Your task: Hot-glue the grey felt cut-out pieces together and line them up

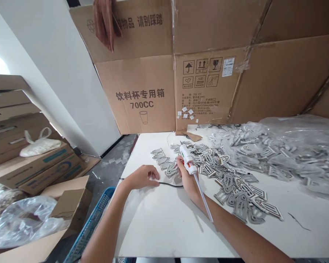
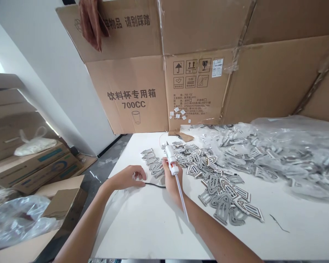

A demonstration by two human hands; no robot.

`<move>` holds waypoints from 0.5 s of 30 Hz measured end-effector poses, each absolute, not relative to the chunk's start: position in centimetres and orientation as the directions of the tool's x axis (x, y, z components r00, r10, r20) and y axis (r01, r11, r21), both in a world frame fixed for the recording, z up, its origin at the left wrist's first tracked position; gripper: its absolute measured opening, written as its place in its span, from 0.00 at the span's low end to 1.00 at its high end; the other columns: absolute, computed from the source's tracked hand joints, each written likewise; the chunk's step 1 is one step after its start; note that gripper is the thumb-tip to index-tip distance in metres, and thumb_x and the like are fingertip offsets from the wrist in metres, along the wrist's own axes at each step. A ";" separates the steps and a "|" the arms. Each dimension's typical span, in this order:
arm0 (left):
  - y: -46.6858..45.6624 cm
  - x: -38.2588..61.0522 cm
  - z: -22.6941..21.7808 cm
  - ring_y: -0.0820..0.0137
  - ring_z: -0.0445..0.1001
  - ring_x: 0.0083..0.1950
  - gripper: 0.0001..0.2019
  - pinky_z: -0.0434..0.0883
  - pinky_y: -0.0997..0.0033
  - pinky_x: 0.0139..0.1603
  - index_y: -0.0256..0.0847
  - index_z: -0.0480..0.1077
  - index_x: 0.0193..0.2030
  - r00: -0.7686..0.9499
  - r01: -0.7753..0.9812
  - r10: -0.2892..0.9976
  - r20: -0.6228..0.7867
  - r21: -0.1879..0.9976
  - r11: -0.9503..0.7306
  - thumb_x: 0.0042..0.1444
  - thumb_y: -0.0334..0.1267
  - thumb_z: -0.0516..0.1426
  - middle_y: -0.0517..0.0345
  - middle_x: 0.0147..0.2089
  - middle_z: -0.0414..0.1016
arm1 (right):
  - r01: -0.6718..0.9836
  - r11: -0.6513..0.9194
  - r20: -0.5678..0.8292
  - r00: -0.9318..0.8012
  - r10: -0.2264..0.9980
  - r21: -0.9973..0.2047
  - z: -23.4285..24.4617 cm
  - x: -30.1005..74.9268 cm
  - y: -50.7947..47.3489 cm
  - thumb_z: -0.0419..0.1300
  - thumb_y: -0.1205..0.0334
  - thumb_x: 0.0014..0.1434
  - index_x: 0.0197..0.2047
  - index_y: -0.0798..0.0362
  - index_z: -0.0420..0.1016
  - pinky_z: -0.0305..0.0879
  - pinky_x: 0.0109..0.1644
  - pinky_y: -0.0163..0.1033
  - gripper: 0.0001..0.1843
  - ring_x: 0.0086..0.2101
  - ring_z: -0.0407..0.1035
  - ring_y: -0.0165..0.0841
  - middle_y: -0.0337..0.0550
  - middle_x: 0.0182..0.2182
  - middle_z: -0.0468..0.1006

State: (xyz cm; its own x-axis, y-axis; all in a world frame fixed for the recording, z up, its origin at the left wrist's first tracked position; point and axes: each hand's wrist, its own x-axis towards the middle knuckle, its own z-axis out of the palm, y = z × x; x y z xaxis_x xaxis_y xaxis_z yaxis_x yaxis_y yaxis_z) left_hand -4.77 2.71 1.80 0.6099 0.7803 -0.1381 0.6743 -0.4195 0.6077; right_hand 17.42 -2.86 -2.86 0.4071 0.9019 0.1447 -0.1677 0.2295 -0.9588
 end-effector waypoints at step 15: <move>3.1 -5.3 1.4 0.68 0.74 0.33 0.17 0.69 0.69 0.35 0.40 0.83 0.38 0.691 0.461 0.700 -0.178 0.855 -0.238 0.53 0.53 0.68 0.53 0.34 0.82 | -0.178 0.238 0.145 0.421 0.895 -0.955 -2.8 17.3 -2.9 0.66 0.38 0.58 0.44 0.55 0.80 0.54 0.27 0.35 0.26 0.23 0.55 0.28 0.30 0.23 0.64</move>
